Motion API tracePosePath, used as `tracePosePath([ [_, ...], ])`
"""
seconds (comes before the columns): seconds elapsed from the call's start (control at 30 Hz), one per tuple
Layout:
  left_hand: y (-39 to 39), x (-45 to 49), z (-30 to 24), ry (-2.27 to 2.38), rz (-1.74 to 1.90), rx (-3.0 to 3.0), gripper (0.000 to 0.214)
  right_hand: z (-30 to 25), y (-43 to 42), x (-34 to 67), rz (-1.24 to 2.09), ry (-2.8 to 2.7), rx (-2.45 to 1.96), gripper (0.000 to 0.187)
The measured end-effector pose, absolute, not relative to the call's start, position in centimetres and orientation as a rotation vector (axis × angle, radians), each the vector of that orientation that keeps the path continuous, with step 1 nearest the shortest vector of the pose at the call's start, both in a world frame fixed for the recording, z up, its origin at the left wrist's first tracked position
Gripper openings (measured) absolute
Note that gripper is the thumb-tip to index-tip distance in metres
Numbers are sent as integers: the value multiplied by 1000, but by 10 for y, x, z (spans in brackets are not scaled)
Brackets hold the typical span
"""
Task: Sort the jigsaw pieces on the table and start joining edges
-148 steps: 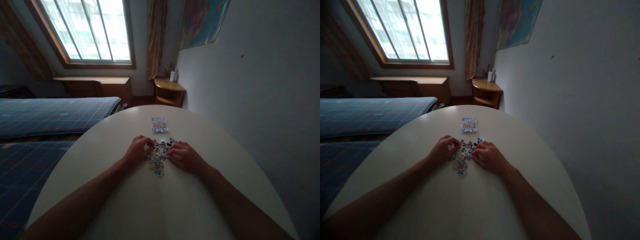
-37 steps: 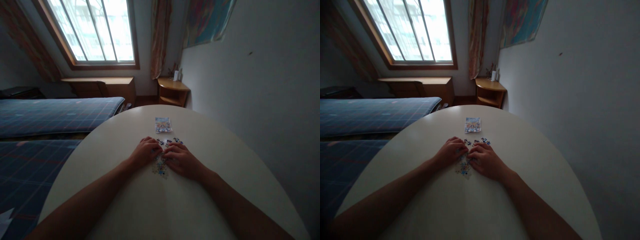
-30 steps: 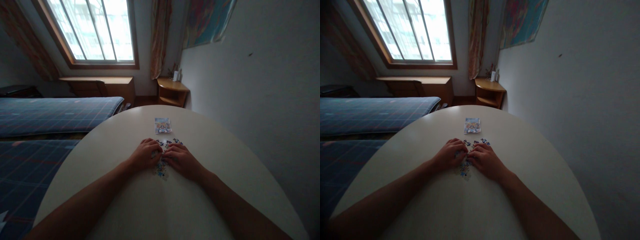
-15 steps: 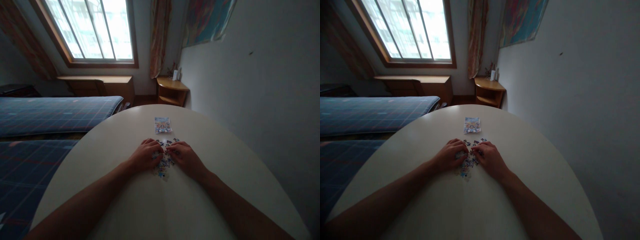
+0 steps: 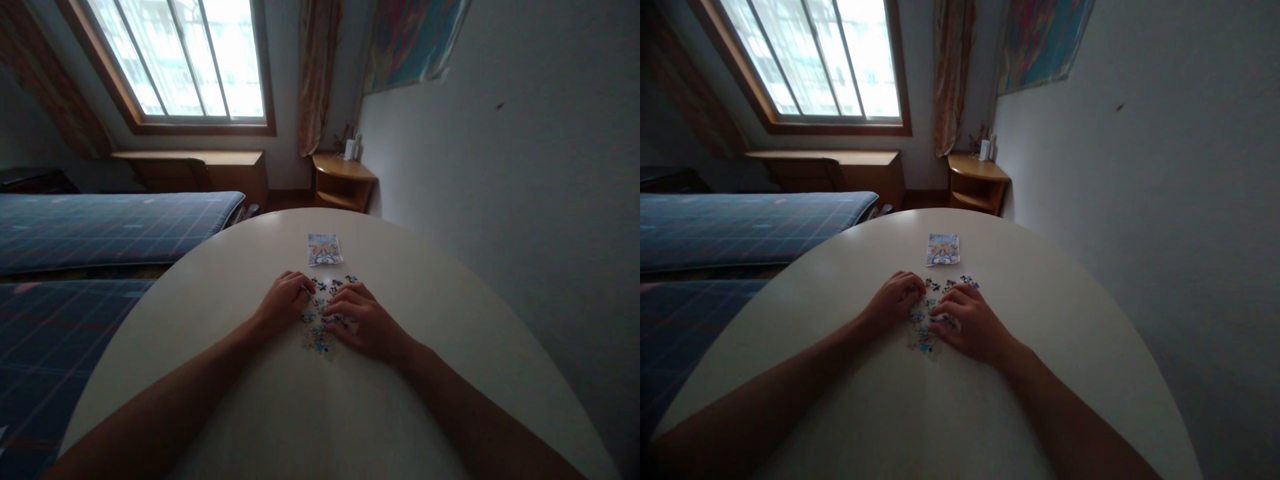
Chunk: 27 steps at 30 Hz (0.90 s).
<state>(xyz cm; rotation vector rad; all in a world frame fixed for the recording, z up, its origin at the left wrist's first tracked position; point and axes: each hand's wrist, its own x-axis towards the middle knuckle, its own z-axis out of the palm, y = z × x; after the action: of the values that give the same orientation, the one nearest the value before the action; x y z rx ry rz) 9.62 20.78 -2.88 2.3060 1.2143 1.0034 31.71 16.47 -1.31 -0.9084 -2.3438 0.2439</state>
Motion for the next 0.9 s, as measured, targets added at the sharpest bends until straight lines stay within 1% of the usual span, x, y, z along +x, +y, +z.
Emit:
tracePosePath([
  [0.07, 207, 96, -26, 1179, 989, 2302, 23, -14, 162, 316, 277, -2427, -797, 17],
  [0.17, 207, 97, -24, 1158, 973, 2298, 24, -17, 163, 316, 270, -2429, -801, 16],
  [0.3, 205, 97, -26, 1156, 946, 2323, 22, -20, 169, 319, 226, -2343, -935, 16],
  [0.43, 202, 95, -27, 1132, 856, 2410, 20, -20, 173, 321, 158, -2241, -1159, 16],
  [0.6, 199, 96, -27, 1119, 809, 2484, 19, -19, 176, 326, 118, -2144, -1302, 22],
  [0.73, 203, 96, -31, 1119, 844, 2456, 22, -20, 174, 325, 131, -2221, -1132, 24],
  [0.83, 206, 96, -34, 1099, 877, 2423, 29, -20, 170, 323, 192, -2338, -956, 22],
  [0.9, 207, 96, -35, 1096, 913, 2389, 30, -21, 169, 323, 219, -2361, -927, 20],
])
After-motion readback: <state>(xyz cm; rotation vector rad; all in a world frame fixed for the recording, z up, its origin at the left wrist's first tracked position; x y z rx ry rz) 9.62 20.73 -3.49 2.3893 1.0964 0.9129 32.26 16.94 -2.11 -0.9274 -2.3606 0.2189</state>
